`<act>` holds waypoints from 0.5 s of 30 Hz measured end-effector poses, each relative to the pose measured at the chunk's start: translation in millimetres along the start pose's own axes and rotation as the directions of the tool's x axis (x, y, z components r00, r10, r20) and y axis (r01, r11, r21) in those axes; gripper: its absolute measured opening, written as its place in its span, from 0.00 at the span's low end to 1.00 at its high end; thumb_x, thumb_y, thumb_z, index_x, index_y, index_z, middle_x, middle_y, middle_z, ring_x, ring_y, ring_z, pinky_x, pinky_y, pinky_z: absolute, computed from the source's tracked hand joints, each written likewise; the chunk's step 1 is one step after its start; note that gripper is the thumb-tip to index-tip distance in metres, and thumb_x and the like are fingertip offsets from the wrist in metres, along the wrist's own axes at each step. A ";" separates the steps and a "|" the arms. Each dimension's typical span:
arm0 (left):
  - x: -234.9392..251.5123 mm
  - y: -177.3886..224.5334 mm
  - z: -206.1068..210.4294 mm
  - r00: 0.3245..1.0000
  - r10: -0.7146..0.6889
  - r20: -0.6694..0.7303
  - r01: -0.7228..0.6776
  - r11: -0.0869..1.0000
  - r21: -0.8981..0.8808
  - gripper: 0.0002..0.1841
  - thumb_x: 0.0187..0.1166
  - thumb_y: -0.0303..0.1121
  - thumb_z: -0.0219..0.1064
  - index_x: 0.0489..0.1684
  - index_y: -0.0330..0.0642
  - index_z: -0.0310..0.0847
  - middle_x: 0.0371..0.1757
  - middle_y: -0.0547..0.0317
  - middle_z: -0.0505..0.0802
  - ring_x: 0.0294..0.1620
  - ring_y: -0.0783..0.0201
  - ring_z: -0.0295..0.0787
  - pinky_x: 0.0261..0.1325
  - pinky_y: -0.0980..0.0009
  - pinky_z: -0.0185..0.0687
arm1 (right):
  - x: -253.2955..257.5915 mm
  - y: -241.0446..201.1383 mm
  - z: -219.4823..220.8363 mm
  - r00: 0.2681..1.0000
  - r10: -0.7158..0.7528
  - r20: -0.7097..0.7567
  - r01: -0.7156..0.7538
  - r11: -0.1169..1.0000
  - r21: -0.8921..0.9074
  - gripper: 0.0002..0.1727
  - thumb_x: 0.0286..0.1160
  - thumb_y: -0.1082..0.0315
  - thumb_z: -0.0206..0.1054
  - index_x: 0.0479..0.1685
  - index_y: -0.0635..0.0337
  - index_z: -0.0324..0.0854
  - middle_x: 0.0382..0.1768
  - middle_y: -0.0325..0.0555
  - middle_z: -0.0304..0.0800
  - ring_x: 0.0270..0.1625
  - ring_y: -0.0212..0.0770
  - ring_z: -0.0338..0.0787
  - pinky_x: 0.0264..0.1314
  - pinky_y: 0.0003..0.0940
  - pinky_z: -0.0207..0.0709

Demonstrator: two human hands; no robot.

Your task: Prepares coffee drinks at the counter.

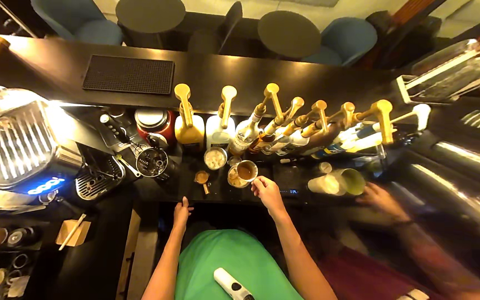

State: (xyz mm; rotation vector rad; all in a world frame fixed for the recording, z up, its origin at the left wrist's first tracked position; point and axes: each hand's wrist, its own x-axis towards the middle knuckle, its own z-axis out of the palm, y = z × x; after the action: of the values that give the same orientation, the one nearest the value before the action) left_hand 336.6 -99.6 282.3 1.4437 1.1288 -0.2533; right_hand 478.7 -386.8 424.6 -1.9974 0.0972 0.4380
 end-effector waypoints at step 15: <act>-2.4 1.2 0.8 1.000 0.006 -0.003 -0.006 1.000 -0.031 0.33 0.94 0.53 0.45 0.72 0.26 0.70 0.61 0.33 0.88 0.55 0.47 0.92 0.58 0.51 0.87 | 1.0 1.6 -1.3 1.000 -0.014 0.011 0.014 1.000 0.018 0.17 0.91 0.62 0.55 0.41 0.59 0.88 0.30 0.39 0.91 0.29 0.33 0.87 0.33 0.28 0.82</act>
State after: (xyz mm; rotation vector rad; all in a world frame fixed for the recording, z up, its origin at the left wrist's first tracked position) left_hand 336.6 -101.2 284.5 1.4206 1.1262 -0.2283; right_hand 479.5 -388.6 423.3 -1.9766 0.0804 0.4374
